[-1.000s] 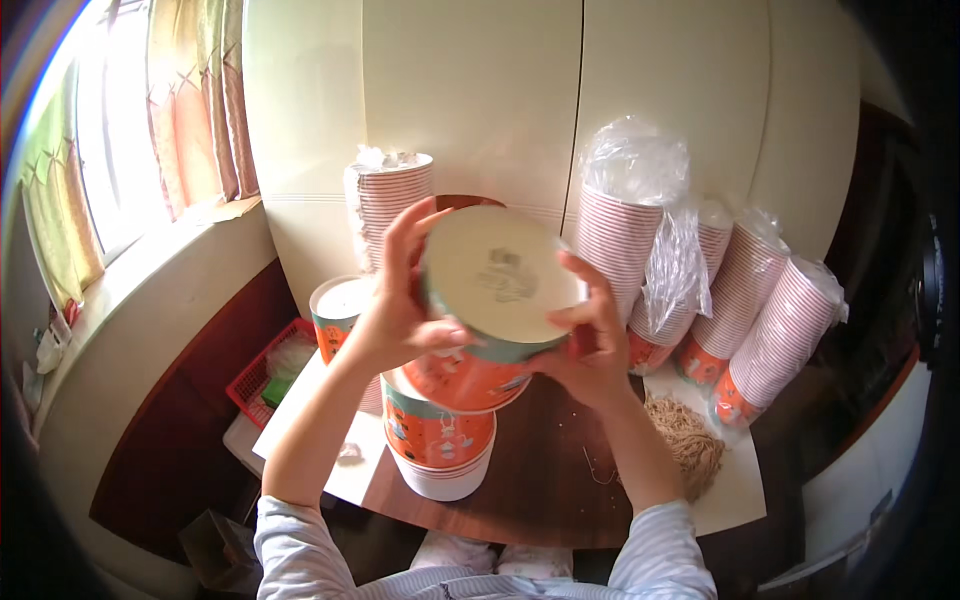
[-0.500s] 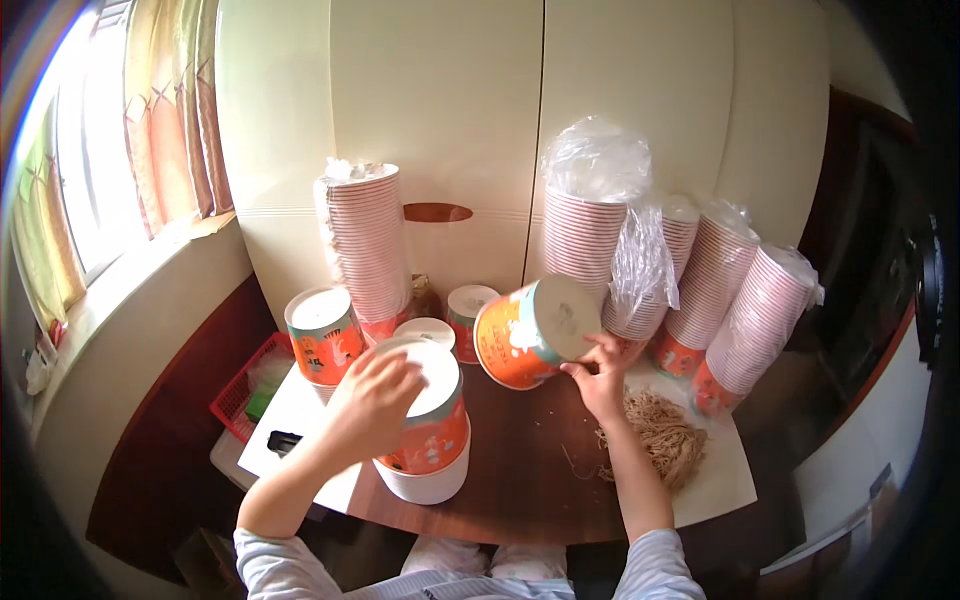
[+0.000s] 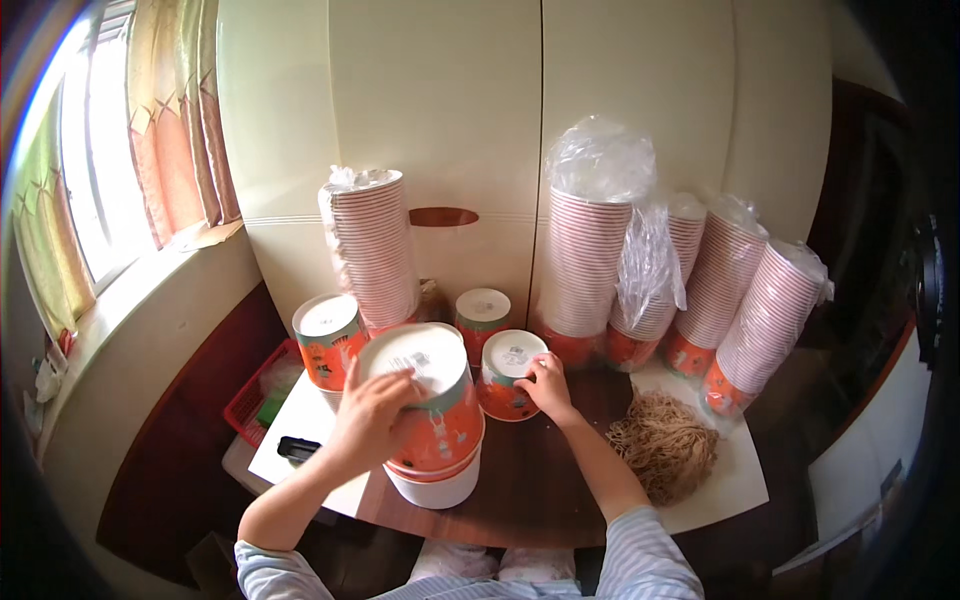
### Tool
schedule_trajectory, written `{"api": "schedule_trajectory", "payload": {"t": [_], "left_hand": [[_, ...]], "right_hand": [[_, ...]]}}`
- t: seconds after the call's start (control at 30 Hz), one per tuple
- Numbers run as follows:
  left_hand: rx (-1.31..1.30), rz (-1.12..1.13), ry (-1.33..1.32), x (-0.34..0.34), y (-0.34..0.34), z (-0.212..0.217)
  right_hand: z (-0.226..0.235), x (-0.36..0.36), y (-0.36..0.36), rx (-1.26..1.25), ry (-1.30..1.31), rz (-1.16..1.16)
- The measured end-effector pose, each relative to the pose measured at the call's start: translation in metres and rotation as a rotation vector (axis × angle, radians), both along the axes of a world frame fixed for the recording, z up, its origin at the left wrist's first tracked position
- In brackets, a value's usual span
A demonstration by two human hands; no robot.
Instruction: Unpacking stacks of paper bowls and attaching red strings to individual bowls.
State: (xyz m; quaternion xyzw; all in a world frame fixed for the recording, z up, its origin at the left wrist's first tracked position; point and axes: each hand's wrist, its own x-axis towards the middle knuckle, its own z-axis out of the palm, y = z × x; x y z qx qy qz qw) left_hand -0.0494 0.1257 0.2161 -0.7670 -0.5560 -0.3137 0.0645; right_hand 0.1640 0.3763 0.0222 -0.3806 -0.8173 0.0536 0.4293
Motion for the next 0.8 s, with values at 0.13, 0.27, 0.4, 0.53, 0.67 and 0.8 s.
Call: {"api": "schedule_trajectory", "payload": {"t": [0.13,0.27,0.4,0.53,0.67,0.8], "left_hand": [[0.130,0.024,-0.087,-0.003,0.004,0.070],[0.329,-0.007,-0.231,-0.006,0.055,0.120],[0.197,-0.084,-0.457,-0.030,0.149,0.108],[0.098,-0.127,-0.145,-0.051,0.230,0.054],[-0.067,-0.200,-0.029,-0.057,0.270,0.009],[-0.129,-0.192,-0.039,-0.056,0.290,-0.017]], "right_hand": [[-0.001,-0.002,0.006,-0.090,0.037,0.019],[-0.007,-0.001,0.009,-0.045,0.065,0.012],[-0.004,-0.001,-0.006,0.041,0.074,-0.021],[-0.001,0.009,-0.021,0.124,0.031,-0.002],[0.001,0.013,-0.034,0.156,0.011,0.006],[-0.009,0.011,-0.041,0.122,0.021,0.014]]}}
